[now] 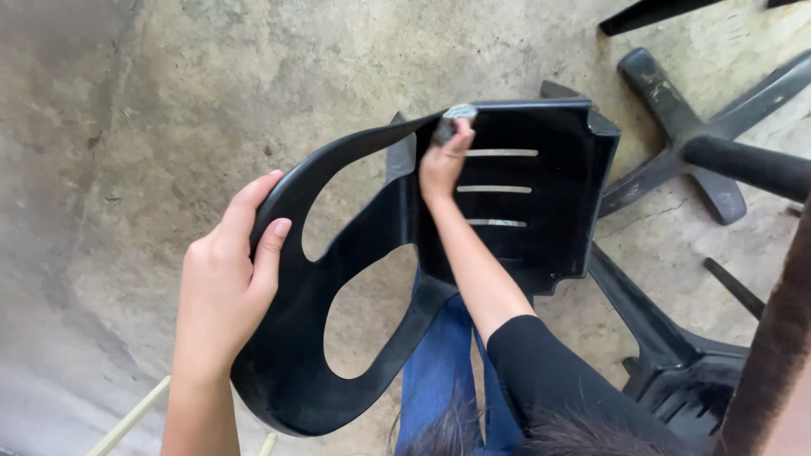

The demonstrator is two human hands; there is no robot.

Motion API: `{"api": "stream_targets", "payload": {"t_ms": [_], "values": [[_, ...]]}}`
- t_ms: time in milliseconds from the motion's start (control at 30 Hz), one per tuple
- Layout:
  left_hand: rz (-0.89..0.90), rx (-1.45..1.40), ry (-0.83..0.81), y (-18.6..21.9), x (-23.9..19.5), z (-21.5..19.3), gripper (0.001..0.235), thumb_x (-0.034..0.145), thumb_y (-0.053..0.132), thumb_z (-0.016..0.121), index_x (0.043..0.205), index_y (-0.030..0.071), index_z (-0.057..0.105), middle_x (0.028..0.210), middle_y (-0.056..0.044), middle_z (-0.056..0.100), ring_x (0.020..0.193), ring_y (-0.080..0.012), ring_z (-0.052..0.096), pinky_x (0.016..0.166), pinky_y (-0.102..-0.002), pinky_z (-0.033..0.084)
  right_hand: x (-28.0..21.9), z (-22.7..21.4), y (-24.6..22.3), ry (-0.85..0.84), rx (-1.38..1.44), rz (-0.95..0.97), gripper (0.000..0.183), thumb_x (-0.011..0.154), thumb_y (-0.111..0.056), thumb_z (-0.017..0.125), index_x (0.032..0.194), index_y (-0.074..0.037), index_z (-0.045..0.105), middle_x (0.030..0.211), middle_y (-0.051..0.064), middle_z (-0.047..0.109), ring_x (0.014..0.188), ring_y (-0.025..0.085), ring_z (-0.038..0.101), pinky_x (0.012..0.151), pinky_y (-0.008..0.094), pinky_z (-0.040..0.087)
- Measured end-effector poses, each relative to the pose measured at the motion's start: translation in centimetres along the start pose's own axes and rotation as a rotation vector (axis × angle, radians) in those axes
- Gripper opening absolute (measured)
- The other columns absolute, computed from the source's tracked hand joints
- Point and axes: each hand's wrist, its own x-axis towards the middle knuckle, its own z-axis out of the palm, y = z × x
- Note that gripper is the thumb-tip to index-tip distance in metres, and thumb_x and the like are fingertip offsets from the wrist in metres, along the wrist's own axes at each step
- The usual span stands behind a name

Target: Spraying and wiping down plastic chairs before arranging them around tables.

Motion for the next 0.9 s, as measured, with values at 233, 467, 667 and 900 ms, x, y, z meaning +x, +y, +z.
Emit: {"api": "stream_targets", "payload": {"t_ms": [233,467,667,900], "values": [[0.019,-0.008,-0.001,0.1,-0.4,-0.1,0.042,0.098,0.004,0.065,0.139,0.0,0.061,0.094,-0.016,0.075,0.066,-0.0271,0.069,0.06,-0.039,0.051,1.9,-9.0,2.0,-0.571,-0.398,-0.751,0.036,0.088,-0.008,0.058,0.123,-0.016,0.058,0.106,0.009,0.056,0.084,0.027,0.057,0.073,0.038,0.049],[0.141,0.127,0.147,0.5,-0.9,0.3,0.039,0.099,0.003,0.068,0.138,0.001,0.064,0.115,-0.02,0.076,0.09,-0.0343,0.074,0.073,-0.043,0.055,5.1,-20.9,8.0,-0.253,-0.798,-0.264,0.041,0.089,0.0,0.057,0.129,-0.011,0.051,0.11,0.016,0.049,0.085,0.035,0.058,0.074,0.047,0.051],[0.278,0.422,0.307,1.0,-2.2,1.7,0.045,0.098,0.015,0.081,0.138,0.004,0.066,0.135,-0.011,0.067,0.11,-0.0291,0.07,0.09,-0.038,0.057,2.0,-8.1,9.4,0.088,-0.125,0.251,0.031,0.105,-0.011,0.032,0.131,-0.006,0.047,0.123,0.018,0.05,0.11,0.034,0.058,0.101,0.043,0.046],[0.432,0.471,0.386,2.5,-4.2,3.4,0.031,0.095,0.004,0.087,0.124,0.001,0.077,0.14,-0.013,0.061,0.126,-0.033,0.059,0.106,-0.041,0.055,-5.1,-11.0,2.4,-0.863,0.203,-0.236,0.044,0.088,0.007,0.047,0.129,-0.007,0.052,0.111,0.02,0.054,0.091,0.038,0.059,0.087,0.041,0.049]]}}
